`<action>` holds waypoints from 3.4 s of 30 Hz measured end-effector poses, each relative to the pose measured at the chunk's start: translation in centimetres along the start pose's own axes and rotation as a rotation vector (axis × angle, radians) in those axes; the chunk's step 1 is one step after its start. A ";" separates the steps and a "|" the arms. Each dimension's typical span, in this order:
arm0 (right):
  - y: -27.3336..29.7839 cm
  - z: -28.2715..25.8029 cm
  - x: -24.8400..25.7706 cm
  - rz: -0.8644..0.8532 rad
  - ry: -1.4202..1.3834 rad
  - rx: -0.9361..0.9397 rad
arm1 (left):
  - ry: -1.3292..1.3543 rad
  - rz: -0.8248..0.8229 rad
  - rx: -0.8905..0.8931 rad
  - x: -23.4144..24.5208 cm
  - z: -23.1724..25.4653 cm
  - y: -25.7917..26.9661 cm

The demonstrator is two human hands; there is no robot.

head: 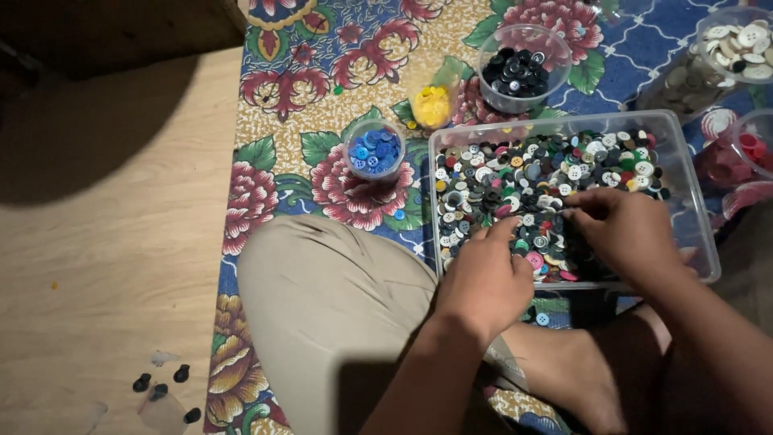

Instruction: Sorting various types and colors of buttons from a large central container into smaller separate containers.

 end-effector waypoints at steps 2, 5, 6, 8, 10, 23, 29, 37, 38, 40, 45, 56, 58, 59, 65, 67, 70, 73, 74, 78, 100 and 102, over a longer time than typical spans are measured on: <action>0.2 0.3 0.2 -0.022 -0.034 -0.015 | 0.001 0.015 -0.003 0.2 -0.1 0.1; 0.5 1.4 0.1 -0.095 -0.250 -0.082 | 0.002 0.034 -0.014 0.0 -0.3 -0.2; 0.7 1.9 -0.2 -0.145 -0.436 -0.131 | 0.002 0.041 -0.020 -0.1 -0.4 -0.3; 1.3 1.8 1.3 -0.166 -0.424 -0.184 | 0.020 0.028 -0.024 -0.2 -0.2 -0.3; 1.5 2.4 1.9 -0.189 -0.411 -0.235 | 0.039 0.017 -0.025 -0.3 -0.1 -0.2; 0.2 -5.8 0.5 -0.007 -0.127 0.088 | 0.020 0.031 -0.007 0.4 -0.5 0.4; 2.3 -1.5 -1.2 -0.170 -0.627 -0.273 | 0.054 0.067 -0.039 -0.2 -0.8 -0.1; -1.6 -1.0 -2.0 -0.290 -1.164 -0.498 | -0.044 0.004 0.043 -2.6 -1.0 -0.9; -4.4 -2.4 -0.7 -0.317 -1.219 -0.303 | -0.047 -0.028 0.073 -2.6 -0.9 -0.9; -6.2 -6.5 3.8 -0.347 -1.267 -0.100 | -0.050 -0.056 0.103 -2.8 -1.1 -1.0; -4.6 -7.9 9.2 -0.222 -1.124 -0.270 | 0.009 -0.021 0.092 -3.0 -1.7 -1.3; 1.8 3.3 -1.0 -0.140 -0.323 -0.340 | -0.065 -0.074 -0.015 -3.1 -1.8 -1.2; 2.5 0.2 -0.8 -0.155 -0.230 -0.243 | -0.083 -0.152 0.002 -3.3 -1.4 -0.9; 3.4 -2.1 0.1 -0.184 -0.377 -0.254 | -0.082 -0.150 0.020 -3.1 -1.3 -0.7; 4.6 -3.3 1.3 -0.127 -0.305 -0.109 | -0.165 -0.128 0.039 -2.5 -0.8 0.0; 4.2 -2.5 0.8 -0.022 -0.176 0.040 | -0.226 -0.108 0.027 -2.7 -0.8 -0.3; 5.1 -2.3 -0.5 -0.011 -0.035 0.173 | -0.293 -0.092 0.056 -3.5 -1.7 -0.8; 5.7 -2.5 -1.1 -0.041 0.119 0.158 | -0.320 -0.097 0.075 -3.8 -2.1 -1.1; 5.9 -2.8 -1.2 -0.075 0.166 0.140 | -0.329 -0.105 0.082 -3.8 -2.0 -1.0; 6.5 -3.6 -1.4 -0.076 0.251 0.160 | -0.316 -0.160 0.085 -3.1 -1.5 -0.2; 5.9 -3.3 -2.0 -0.218 0.271 0.038 | -0.328 -0.269 0.083 -4.0 -2.5 -1.0; 6.1 -3.7 -2.0 -0.221 0.260 0.062 | -0.335 -0.290 0.102 -3.6 -2.0 -0.4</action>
Point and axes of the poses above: each hand's wrist, its own y-axis away from the middle knuckle, its own x-axis out of the back of the hand, z = x × y, the point moved 9 cm from there along -y, towards the middle knuckle, and after that the axes turned 9 degrees about y, right-handed, at the moved point
